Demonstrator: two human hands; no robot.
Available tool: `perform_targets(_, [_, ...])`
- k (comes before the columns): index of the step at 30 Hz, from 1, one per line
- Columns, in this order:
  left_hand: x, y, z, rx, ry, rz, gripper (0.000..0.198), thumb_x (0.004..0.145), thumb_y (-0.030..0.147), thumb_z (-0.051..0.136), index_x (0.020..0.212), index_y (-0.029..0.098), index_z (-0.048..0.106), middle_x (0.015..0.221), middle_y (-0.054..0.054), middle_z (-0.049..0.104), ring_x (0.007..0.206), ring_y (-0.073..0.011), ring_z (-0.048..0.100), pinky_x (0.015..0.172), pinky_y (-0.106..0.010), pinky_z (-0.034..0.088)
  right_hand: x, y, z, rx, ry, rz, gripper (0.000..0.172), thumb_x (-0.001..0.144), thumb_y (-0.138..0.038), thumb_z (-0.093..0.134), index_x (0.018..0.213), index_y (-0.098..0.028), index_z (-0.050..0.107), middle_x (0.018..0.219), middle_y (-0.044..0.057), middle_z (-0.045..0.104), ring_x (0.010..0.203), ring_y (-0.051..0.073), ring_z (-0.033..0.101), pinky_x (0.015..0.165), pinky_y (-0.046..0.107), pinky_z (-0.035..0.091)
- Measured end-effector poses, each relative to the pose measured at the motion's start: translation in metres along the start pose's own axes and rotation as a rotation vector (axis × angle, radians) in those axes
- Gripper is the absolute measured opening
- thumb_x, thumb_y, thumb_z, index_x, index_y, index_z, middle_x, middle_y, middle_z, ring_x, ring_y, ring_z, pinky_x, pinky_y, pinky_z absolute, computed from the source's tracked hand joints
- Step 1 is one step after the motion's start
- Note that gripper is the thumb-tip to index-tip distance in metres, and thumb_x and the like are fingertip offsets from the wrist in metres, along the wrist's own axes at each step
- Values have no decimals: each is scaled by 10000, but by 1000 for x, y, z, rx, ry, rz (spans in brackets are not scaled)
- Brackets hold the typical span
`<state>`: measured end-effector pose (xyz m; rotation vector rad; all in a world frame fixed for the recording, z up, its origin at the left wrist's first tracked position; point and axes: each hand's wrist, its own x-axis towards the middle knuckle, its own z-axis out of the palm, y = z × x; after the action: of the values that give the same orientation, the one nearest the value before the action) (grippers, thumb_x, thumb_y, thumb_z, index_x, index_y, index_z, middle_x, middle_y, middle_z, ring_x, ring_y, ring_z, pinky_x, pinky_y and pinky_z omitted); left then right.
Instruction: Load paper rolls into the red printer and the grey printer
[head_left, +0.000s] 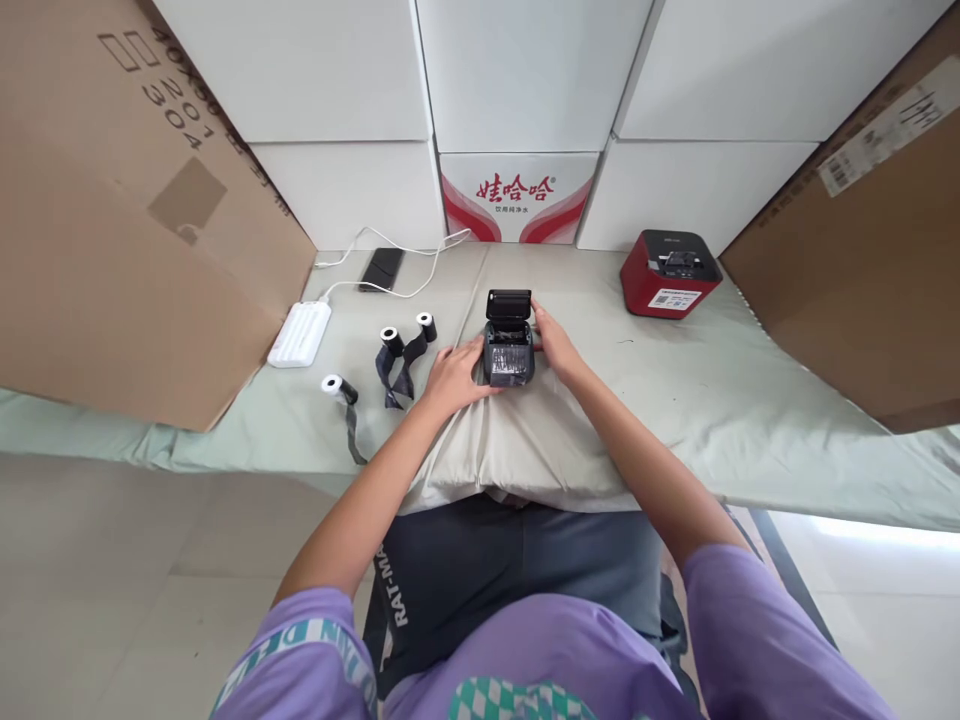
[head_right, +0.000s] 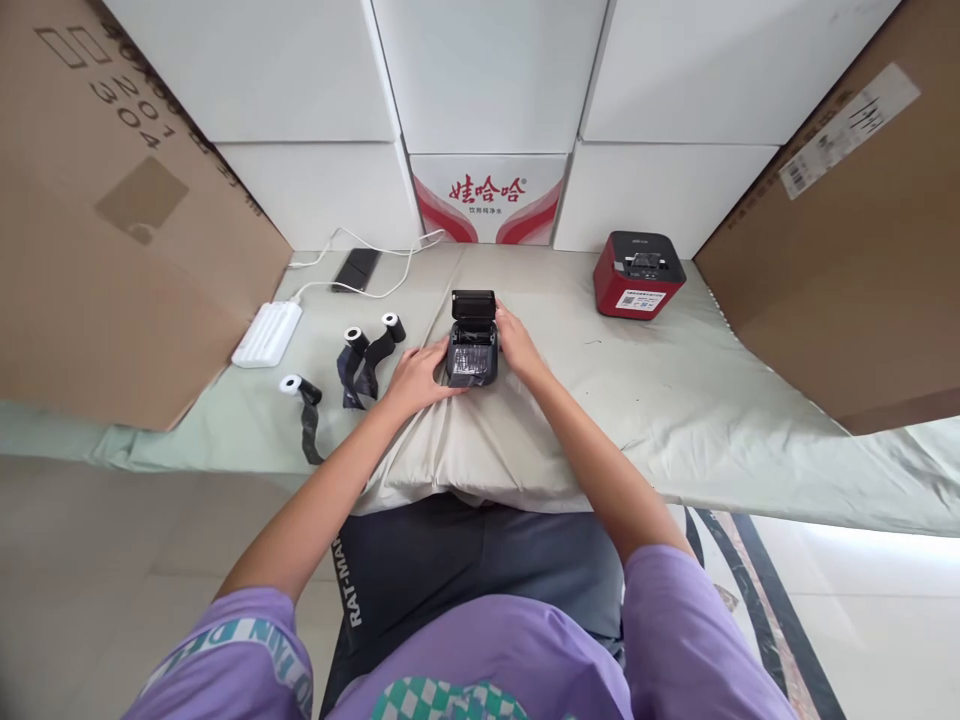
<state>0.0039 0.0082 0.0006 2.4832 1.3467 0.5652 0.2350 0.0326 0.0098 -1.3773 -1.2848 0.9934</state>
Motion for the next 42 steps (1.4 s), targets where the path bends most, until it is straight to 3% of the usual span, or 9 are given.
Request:
perform_targets(4, [0, -2, 0, -6, 0, 4, 926, 845, 548, 787, 1637, 239, 421, 1641, -119, 521, 1511, -326, 514, 1263, -492, 359, 12, -8, -12, -121, -21, 8, 653, 955, -674, 480, 1459, -298, 655, 1522, 82, 630, 1231, 307, 653, 897, 461, 623])
perform_targets(7, [1, -3, 1, 0, -5, -4, 950, 824, 552, 809, 1638, 247, 425, 1624, -118, 544, 1512, -335, 512, 1268, -487, 353, 8, -17, -11, -328, 155, -137, 477, 967, -500, 526, 1243, -207, 780, 1276, 133, 734, 1069, 283, 676, 974, 481, 581])
perform_targets(9, [2, -3, 1, -3, -5, -9, 961, 814, 550, 817, 1637, 248, 425, 1616, -117, 554, 1511, -332, 513, 1270, -484, 349, 6, -25, -7, -511, 178, -222, 334, 941, -389, 584, 1051, -192, 830, 1214, 146, 707, 1086, 289, 653, 1033, 480, 547])
perform_targets(12, [2, -3, 0, -7, -7, -21, 960, 812, 537, 817, 1638, 248, 423, 1614, -117, 556, 1507, -324, 518, 1271, -483, 343, 4, -41, 2, -776, 3, -177, 193, 866, -286, 709, 974, -216, 854, 1271, 158, 615, 1227, 344, 573, 1079, 506, 520])
perform_targets(17, [2, -1, -3, -24, -25, -25, 936, 825, 512, 801, 1640, 256, 419, 1629, -103, 540, 1519, -318, 504, 1273, -498, 337, 9, -62, 14, -1006, -146, 1, 298, 814, -257, 814, 1110, -235, 841, 1322, 196, 533, 1301, 431, 452, 1027, 593, 530])
perform_targets(25, [1, 0, -5, -39, -45, -40, 942, 827, 510, 796, 1649, 258, 409, 1654, -106, 509, 1533, -324, 484, 1282, -505, 325, 27, -52, 24, -935, -90, -7, 300, 729, -340, 855, 967, -163, 815, 1303, 248, 551, 1296, 475, 477, 1022, 705, 510])
perform_targets(31, [1, 1, -5, -62, -24, -42, 952, 813, 527, 809, 1637, 236, 430, 1640, -122, 524, 1524, -328, 495, 1280, -496, 328, 27, -52, 16, -815, -107, -54, 180, 634, -116, 851, 797, -156, 786, 1256, 202, 607, 1212, 408, 575, 1069, 620, 494])
perform_targets(39, [1, 1, -6, -75, -22, -46, 938, 803, 472, 828, 1624, 224, 450, 1629, -144, 532, 1517, -334, 503, 1280, -518, 326, 30, -65, -6, -731, -87, -301, 266, 643, -71, 845, 884, -148, 764, 1244, 164, 643, 1344, 401, 512, 1151, 584, 419])
perform_targets(42, [2, 1, -5, -86, -17, -37, 925, 811, 540, 826, 1610, 237, 473, 1618, -133, 549, 1508, -346, 511, 1283, -516, 324, 29, -87, -11, -674, -47, -374, 324, 734, -115, 823, 1034, -173, 713, 1185, 126, 669, 1221, 349, 599, 1096, 585, 470])
